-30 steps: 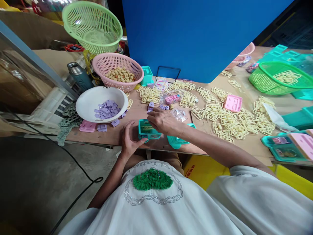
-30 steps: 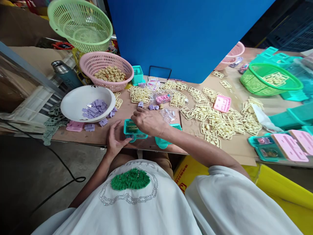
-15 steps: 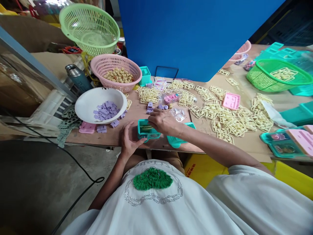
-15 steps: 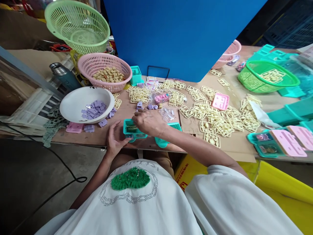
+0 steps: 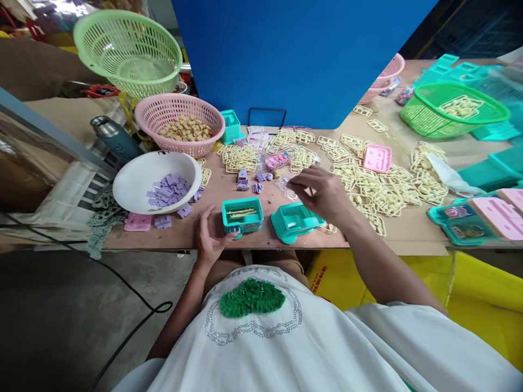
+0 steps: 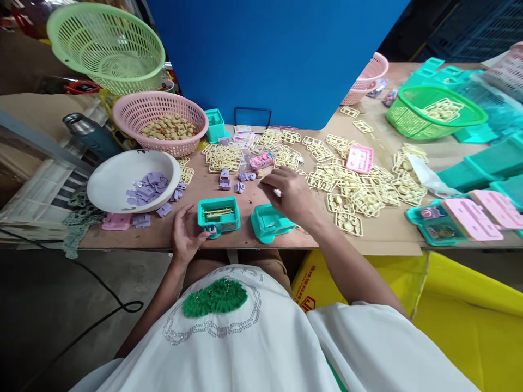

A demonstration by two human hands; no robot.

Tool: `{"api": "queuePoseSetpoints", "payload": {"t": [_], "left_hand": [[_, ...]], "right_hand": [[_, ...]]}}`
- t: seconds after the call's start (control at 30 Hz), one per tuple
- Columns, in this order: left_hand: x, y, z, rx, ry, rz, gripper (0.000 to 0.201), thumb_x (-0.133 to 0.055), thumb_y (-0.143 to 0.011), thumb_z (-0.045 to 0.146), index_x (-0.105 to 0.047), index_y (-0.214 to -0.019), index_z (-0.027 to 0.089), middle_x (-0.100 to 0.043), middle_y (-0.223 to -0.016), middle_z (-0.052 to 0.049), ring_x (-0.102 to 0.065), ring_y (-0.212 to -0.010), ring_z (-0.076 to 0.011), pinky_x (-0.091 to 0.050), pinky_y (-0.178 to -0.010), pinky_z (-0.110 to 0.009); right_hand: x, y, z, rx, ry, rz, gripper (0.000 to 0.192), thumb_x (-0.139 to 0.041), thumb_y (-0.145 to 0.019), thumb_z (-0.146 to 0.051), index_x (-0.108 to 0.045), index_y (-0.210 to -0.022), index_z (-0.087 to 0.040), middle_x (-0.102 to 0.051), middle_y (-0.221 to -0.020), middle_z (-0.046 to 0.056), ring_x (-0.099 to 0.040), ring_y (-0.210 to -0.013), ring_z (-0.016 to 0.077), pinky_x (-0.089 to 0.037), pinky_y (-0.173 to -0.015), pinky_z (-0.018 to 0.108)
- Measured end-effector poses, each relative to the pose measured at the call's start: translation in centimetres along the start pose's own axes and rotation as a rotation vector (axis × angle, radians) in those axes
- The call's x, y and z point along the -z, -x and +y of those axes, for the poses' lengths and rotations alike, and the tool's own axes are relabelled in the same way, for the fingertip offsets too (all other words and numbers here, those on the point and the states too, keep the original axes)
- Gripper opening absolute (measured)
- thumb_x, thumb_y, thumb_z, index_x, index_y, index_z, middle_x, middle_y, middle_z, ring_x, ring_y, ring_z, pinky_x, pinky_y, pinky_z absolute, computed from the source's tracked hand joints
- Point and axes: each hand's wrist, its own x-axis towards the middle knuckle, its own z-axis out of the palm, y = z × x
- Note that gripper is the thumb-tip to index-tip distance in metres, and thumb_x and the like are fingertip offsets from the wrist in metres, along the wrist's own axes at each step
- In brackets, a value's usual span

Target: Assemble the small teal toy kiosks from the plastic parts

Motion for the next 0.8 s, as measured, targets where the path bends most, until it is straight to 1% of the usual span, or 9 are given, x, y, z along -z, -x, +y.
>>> {"api": "queuePoseSetpoints", "payload": {"t": [0.07, 0.23, 0.3, 0.37, 0.47, 0.53, 0.6, 0.67, 0.8], "left_hand": [[0.0, -0.1, 0.2, 0.024, 0.067, 0.029, 0.087, -0.073, -0.087, 0.077, -0.055, -0.147, 0.018, -0.062, -0.148, -0.021, -0.059, -0.143, -0.0353, -0.044, -0.125, -0.052], [-0.4, -0.4, 0.8, 0.136, 0.192, 0.202, 0.064, -0.058, -0.099, 0.073, -0.066, -0.131, 0.018, -0.070, -0.135, -0.017, -0.067, -0.134, -0.0300, -0.048, -0.122, -0.046], [-0.4, -0.7, 1.2, 0.186, 0.203, 0.242, 0.060, -0.061, -0.098, 0.071, -0.068, -0.126, 0.018, -0.073, -0.129, -0.016, -0.070, -0.128, -0.0287, -0.051, -0.119, -0.045], [-0.3, -1.1, 2.0, 0.185, 0.222, 0.264, 0.057, -0.069, -0.095, 0.068, -0.069, -0.124, 0.019, -0.073, -0.127, -0.015, -0.071, -0.126, -0.0278, -0.053, -0.118, -0.045], [0.0, -2.2, 3.7, 0.110, 0.263, 0.238, 0.054, -0.082, -0.089, 0.056, -0.068, -0.126, 0.019, -0.072, -0.131, -0.014, -0.068, -0.132, -0.0275, -0.051, -0.121, -0.044], [0.1, -2.8, 4.8, 0.062, 0.263, 0.191, 0.052, -0.084, -0.088, 0.049, -0.067, -0.127, 0.019, -0.071, -0.132, -0.014, -0.067, -0.135, -0.0274, -0.048, -0.124, -0.043], [0.2, -3.0, 5.2, 0.035, 0.240, 0.171, 0.047, -0.082, -0.091, 0.044, -0.067, -0.128, 0.018, -0.070, -0.132, -0.014, -0.066, -0.135, -0.0267, -0.047, -0.125, -0.042], [0.3, -2.7, 4.8, 0.016, 0.200, 0.173, 0.043, -0.079, -0.093, 0.042, -0.067, -0.127, 0.018, -0.070, -0.132, -0.013, -0.065, -0.137, -0.0259, -0.047, -0.125, -0.041], [0.3, -0.9, 2.0, 0.065, 0.133, 0.199, 0.044, -0.081, -0.090, 0.047, -0.069, -0.122, 0.019, -0.071, -0.128, -0.012, -0.067, -0.129, -0.0251, -0.051, -0.119, -0.038]], "right_hand": [[1.5, 1.1, 1.0, -0.080, 0.007, 0.066, 0.022, -0.063, -0.104, -0.028, -0.076, -0.086, -0.024, -0.073, -0.076, 0.006, -0.063, -0.071, 0.0217, -0.049, -0.065, 0.035], [4.5, 4.0, 3.3, -0.262, 0.033, 0.250, 0.024, -0.072, -0.099, -0.037, -0.076, -0.080, -0.024, -0.074, -0.074, 0.004, -0.067, -0.065, 0.0199, -0.049, -0.061, 0.033], [4.9, 5.0, 3.8, -0.313, 0.027, 0.279, 0.026, -0.074, -0.098, -0.041, -0.075, -0.078, -0.025, -0.075, -0.074, 0.004, -0.068, -0.065, 0.0204, -0.051, -0.062, 0.033], [5.0, 5.6, 4.1, -0.336, 0.020, 0.282, 0.026, -0.074, -0.098, -0.042, -0.076, -0.079, -0.025, -0.075, -0.075, 0.004, -0.070, -0.067, 0.0209, -0.052, -0.063, 0.033], [4.8, 6.1, 4.6, -0.356, 0.013, 0.278, 0.024, -0.073, -0.096, -0.041, -0.078, -0.081, -0.024, -0.075, -0.075, 0.004, -0.070, -0.068, 0.0203, -0.053, -0.065, 0.032], [4.7, 6.1, 5.6, -0.398, 0.001, 0.299, 0.025, -0.073, -0.095, -0.043, -0.079, -0.081, -0.023, -0.075, -0.073, 0.004, -0.069, -0.067, 0.0192, -0.053, -0.067, 0.032], [4.9, 6.0, 7.6, -0.484, -0.037, 0.362, 0.030, -0.074, -0.092, -0.048, -0.078, -0.080, -0.021, -0.073, -0.070, 0.004, -0.068, -0.065, 0.0181, -0.052, -0.065, 0.031], [5.5, 6.0, 10.5, -0.611, -0.104, 0.458, 0.036, -0.075, -0.088, -0.054, -0.077, -0.078, -0.020, -0.070, -0.064, 0.003, -0.065, -0.060, 0.0170, -0.050, -0.061, 0.029], [7.1, 6.5, 16.6, -0.836, -0.140, 0.623, 0.035, -0.075, -0.081, -0.053, -0.076, -0.076, -0.018, -0.071, -0.066, 0.004, -0.065, -0.061, 0.0171, -0.053, -0.063, 0.030]]}}
